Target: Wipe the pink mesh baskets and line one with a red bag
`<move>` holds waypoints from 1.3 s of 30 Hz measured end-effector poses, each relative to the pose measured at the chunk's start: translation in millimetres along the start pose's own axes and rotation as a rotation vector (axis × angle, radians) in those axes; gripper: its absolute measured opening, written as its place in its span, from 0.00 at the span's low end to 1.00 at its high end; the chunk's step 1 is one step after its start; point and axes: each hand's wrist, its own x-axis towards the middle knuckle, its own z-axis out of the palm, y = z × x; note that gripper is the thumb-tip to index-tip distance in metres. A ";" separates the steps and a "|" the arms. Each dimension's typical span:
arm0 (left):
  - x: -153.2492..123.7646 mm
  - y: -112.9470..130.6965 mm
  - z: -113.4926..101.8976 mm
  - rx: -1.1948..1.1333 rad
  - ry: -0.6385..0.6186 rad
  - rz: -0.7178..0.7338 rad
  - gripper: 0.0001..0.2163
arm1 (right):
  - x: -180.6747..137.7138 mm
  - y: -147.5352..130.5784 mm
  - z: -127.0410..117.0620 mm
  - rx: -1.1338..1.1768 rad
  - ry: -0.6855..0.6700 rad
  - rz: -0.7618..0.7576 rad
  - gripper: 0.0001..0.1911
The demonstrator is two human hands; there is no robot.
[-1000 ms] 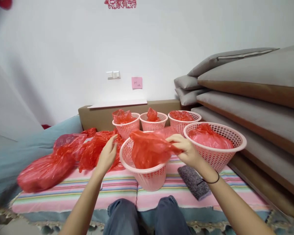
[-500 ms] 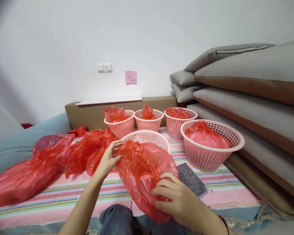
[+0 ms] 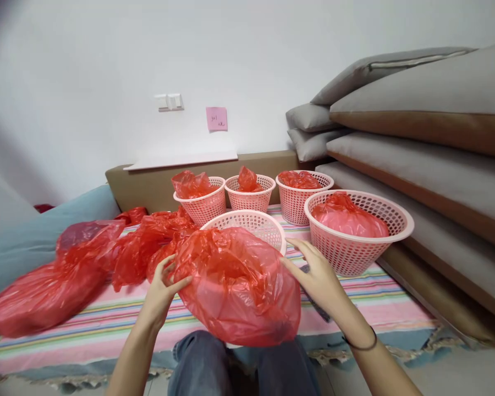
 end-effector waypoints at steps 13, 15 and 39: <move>9.1 31.3 -10.1 0.165 -0.266 -0.099 0.29 | 73.9 -10.6 21.9 -0.290 -0.360 -0.036 0.20; 11.4 35.8 -10.1 0.136 -0.279 -0.110 0.29 | 75.9 -7.4 19.8 -0.111 -0.333 0.003 0.20; 74.3 56.9 -16.2 0.185 -0.509 -0.166 0.14 | 116.3 30.6 -27.8 0.154 -0.528 -0.023 0.17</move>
